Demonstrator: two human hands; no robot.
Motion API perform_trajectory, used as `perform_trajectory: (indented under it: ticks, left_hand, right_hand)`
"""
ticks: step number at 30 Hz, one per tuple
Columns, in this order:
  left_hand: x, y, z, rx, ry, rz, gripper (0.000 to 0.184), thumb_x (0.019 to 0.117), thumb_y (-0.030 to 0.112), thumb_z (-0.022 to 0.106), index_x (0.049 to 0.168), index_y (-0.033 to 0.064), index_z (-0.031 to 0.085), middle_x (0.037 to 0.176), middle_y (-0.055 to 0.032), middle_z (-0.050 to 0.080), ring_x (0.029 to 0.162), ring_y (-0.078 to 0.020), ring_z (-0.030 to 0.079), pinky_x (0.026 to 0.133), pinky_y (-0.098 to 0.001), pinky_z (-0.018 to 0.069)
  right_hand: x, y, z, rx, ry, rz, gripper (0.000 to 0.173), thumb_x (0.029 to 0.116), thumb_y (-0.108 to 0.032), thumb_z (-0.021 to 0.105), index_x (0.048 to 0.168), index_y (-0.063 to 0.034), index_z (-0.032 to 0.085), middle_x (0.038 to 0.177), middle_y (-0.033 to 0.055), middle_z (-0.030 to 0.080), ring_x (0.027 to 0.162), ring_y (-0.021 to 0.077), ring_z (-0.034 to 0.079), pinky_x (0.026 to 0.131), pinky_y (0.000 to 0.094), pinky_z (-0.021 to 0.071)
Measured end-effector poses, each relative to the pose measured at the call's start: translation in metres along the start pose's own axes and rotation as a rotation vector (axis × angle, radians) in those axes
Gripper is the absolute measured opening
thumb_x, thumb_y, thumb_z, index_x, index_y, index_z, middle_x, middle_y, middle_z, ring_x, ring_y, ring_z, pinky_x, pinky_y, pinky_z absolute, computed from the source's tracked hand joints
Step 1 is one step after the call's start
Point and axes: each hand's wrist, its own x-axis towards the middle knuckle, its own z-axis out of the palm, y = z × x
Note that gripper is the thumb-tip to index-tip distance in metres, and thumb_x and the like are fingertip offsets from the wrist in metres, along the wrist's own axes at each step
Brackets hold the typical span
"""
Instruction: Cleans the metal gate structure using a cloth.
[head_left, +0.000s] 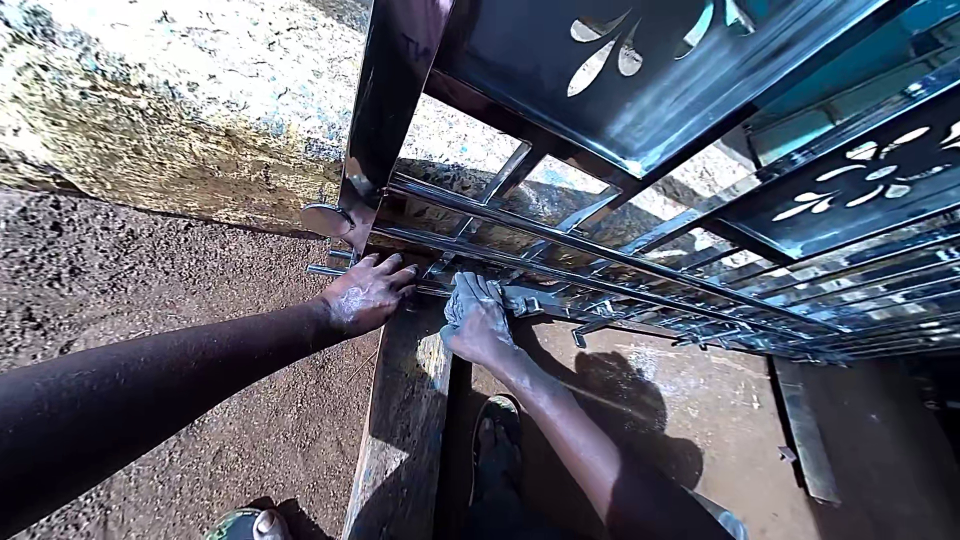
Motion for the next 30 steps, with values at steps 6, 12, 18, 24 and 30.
perform_trajectory:
  ticks: [6, 12, 18, 24, 30]
  left_hand:
    - [-0.002, -0.001, 0.004, 0.019, 0.055, 0.013, 0.022, 0.0951, 0.005, 0.061, 0.112, 0.0062, 0.074, 0.130, -0.0148, 0.067, 0.122, -0.0384, 0.062, 0.090, -0.0544, 0.0560]
    - [-0.003, -0.002, 0.008, 0.024, 0.078, 0.011, 0.022, 0.0945, 0.006, 0.061, 0.112, 0.0059, 0.075, 0.130, -0.0156, 0.068, 0.120, -0.0396, 0.063, 0.086, -0.0547, 0.0566]
    - [-0.004, -0.004, 0.008, 0.022, 0.106, 0.031, 0.020, 0.0950, 0.008, 0.062, 0.110, 0.0057, 0.075, 0.128, -0.0152, 0.068, 0.118, -0.0389, 0.065, 0.086, -0.0547, 0.0573]
    - [-0.003, -0.001, 0.007, 0.002, 0.045, 0.004, 0.023, 0.0948, 0.007, 0.061, 0.114, 0.0065, 0.075, 0.133, -0.0150, 0.067, 0.122, -0.0401, 0.063, 0.090, -0.0562, 0.0558]
    - [-0.003, -0.003, 0.006, 0.014, 0.079, 0.022, 0.023, 0.0924, 0.005, 0.063, 0.112, 0.0056, 0.075, 0.130, -0.0158, 0.067, 0.121, -0.0400, 0.063, 0.087, -0.0557, 0.0559]
  right_hand:
    - [0.006, -0.029, 0.007, -0.012, -0.061, 0.087, 0.113, 0.0746, -0.044, 0.081, 0.161, 0.0009, 0.023, 0.166, 0.0241, 0.026, 0.155, 0.0371, 0.023, 0.126, 0.0532, 0.0180]
    - [0.011, -0.007, 0.001, -0.178, -0.074, 0.121, 0.101, 0.0832, -0.050, 0.074, 0.159, 0.0014, 0.030, 0.162, 0.0245, 0.035, 0.152, 0.0379, 0.032, 0.121, 0.0615, 0.0201]
    - [-0.003, -0.009, 0.000, -0.175, -0.121, 0.208, 0.117, 0.0801, -0.049, 0.075, 0.164, -0.0008, 0.010, 0.171, 0.0215, 0.016, 0.158, 0.0360, 0.017, 0.121, 0.0665, 0.0124]
    - [0.013, -0.011, -0.009, -0.261, -0.105, 0.179, 0.107, 0.0800, -0.055, 0.075, 0.156, 0.0058, 0.031, 0.158, 0.0288, 0.039, 0.147, 0.0438, 0.036, 0.118, 0.0659, 0.0224]
    - [-0.029, 0.008, 0.012, 0.058, 0.196, -0.005, 0.049, 0.0975, -0.011, 0.060, 0.146, -0.0063, 0.058, 0.153, 0.0122, 0.054, 0.133, 0.0292, 0.059, 0.110, 0.0494, 0.0459]
